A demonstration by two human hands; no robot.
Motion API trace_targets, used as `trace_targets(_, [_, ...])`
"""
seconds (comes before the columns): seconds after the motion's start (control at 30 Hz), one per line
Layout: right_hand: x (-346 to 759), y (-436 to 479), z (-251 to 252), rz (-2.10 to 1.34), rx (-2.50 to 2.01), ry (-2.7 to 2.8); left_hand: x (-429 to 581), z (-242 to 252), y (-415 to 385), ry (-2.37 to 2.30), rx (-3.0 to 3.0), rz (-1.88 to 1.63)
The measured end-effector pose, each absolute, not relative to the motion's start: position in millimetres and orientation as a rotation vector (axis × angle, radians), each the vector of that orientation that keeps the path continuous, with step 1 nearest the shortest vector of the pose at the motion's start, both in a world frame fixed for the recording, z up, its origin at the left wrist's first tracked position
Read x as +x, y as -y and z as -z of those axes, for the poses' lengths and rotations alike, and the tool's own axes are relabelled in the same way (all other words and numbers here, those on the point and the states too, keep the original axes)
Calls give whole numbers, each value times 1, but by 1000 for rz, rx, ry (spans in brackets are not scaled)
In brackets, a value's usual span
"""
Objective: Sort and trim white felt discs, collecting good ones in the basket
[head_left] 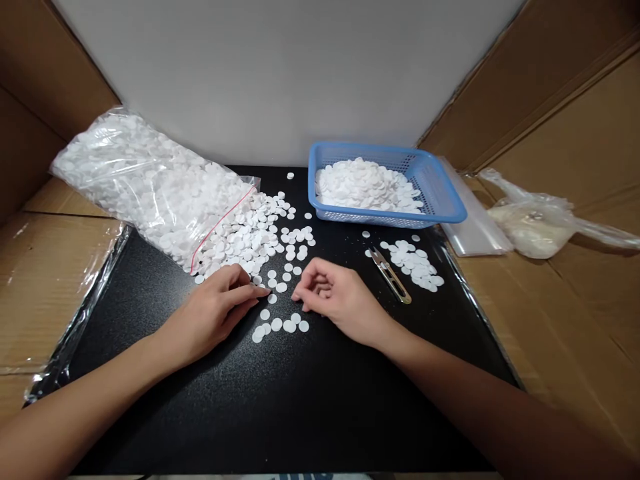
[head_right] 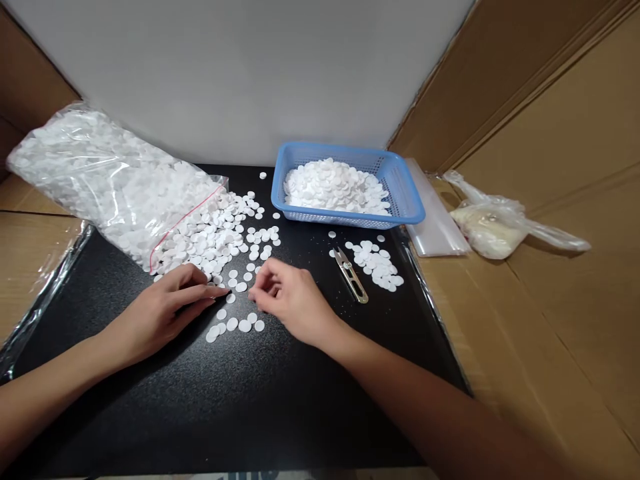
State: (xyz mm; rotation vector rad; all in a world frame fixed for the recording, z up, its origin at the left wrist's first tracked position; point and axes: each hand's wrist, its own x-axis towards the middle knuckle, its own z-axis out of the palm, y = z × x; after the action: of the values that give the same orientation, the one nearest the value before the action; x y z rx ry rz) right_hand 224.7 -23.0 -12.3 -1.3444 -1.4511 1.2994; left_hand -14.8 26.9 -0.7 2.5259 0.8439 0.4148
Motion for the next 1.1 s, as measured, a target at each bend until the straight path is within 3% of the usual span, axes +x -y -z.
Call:
trace_targets(0.2, [229,23,15,-1333,-1300,1433,-16,-3,-28,-790,2570,-420])
trace_targets(0.63, [210,42,22,-760,-1242,2186,-21,-9,-28,-564,2501,-181])
trace_targets(1.1, [202,39,5,-1196,-1379,1745,-5,-7,-8,-731,2301,-358])
